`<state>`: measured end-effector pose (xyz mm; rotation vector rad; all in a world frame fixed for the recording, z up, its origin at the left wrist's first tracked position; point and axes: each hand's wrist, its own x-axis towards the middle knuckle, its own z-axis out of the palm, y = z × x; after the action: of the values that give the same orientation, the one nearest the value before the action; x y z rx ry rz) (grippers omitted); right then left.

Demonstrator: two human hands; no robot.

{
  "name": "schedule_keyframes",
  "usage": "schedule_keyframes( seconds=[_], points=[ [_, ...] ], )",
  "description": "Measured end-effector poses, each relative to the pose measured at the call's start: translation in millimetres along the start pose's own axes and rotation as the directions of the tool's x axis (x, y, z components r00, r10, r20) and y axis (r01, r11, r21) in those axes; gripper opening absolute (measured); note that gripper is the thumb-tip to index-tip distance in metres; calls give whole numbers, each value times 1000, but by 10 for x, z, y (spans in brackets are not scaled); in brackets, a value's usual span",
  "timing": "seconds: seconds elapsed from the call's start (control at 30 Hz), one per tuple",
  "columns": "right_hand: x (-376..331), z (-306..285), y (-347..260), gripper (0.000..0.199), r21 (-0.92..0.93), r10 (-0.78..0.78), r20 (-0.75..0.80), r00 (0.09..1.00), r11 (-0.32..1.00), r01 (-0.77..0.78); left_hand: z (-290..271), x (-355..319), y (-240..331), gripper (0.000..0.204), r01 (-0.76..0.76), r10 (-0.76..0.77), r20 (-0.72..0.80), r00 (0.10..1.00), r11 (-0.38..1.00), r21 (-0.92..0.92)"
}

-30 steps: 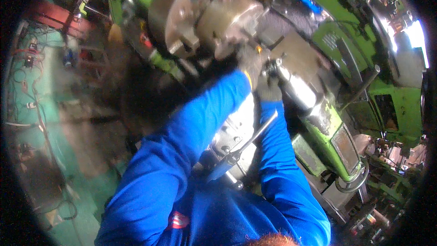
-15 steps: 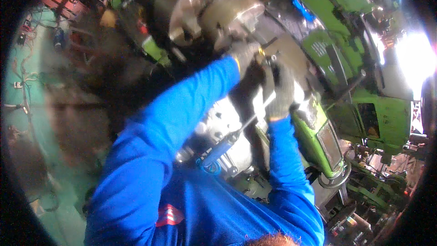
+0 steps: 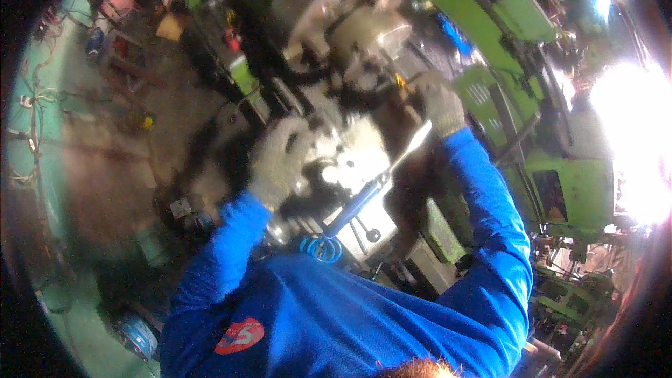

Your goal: The person operates a green industrial lathe machine in a workshop. They use a wrench to tighten components on the machine's chuck and then manipulate the machine's control levers and handles.

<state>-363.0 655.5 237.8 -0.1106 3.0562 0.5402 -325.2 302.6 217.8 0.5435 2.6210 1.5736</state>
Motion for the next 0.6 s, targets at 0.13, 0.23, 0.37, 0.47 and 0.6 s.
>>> schedule_keyframes(
  seconds=[0.13, 0.23, 0.37, 0.47, 0.6],
  points=[
    [69, 65, 2, 24, -4, 72, 50, 996, 997, -72, 5, -291, 77, 30, 118, -117, -29, 993, 991, 60],
    [60, -211, -117, 23, 8, 18, 74, 997, 1000, -19, 72, -307, 119, 28, -47, 54, -103, 993, 997, 69],
    [-12, -96, 21, 27, 381, 165, 6, 986, 912, -154, 251, -216, 91, 25, -58, 59, -91, 994, 998, 12],
    [52, -125, 3, 31, 296, 189, 83, 979, 933, -205, 415, -155, -102, 22, -75, 119, -159, 980, 963, 258],
    [-6, -37, 33, 34, 279, 91, 49, 995, 955, -101, 382, -129, -89, 18, -64, 92, -102, 991, 966, 252]
  ],
)
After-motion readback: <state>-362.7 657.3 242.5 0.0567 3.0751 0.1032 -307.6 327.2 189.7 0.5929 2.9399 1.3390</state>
